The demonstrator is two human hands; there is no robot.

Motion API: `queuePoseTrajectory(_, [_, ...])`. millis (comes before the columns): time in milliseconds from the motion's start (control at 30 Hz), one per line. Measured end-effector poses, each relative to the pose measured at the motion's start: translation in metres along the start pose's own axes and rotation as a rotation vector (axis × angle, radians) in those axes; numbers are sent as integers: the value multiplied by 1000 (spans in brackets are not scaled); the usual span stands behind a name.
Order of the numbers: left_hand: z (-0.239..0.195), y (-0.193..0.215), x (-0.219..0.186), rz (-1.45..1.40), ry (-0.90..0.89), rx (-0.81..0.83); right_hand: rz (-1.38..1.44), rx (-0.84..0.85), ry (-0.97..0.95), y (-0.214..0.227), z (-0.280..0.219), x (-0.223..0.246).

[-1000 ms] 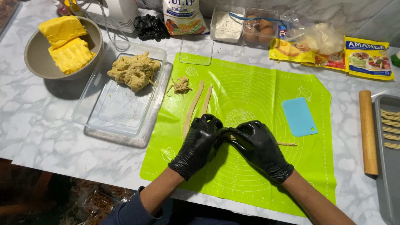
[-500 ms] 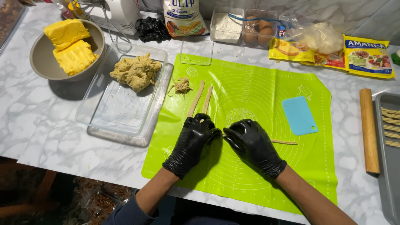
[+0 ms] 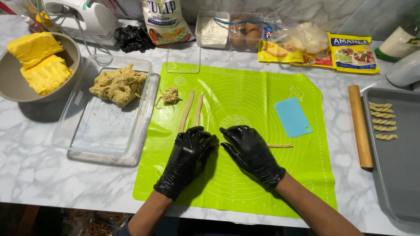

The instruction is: Cutting thin strips of dough and twisting them into spiral shapes before placing them on a baking sheet.

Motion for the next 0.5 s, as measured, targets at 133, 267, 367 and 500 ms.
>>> queuePoseTrajectory(133, [28,37,-37,596,-241,218,-112,50,-13,32,-32,-34])
queuePoseTrajectory(267, [31,27,-44,-230,-199,55,-276,111,-151,51,-64,-64])
queuePoseTrajectory(367, [37,24,-55,-315,-210,66,-368,142,-150,52,-73,-57])
queuePoseTrajectory(500, [36,22,-58,-325,-215,106,-349,133,-164,59,-77,-41])
Point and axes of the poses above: each hand's wrist, its own z-axis towards the middle knuckle, its own y-axis out of the back of the hand, x = y × z, the point moved 8 cm from there along z, towards the middle knuckle, and after that the axes turned 13 degrees about -y, right-handed, at the moved point
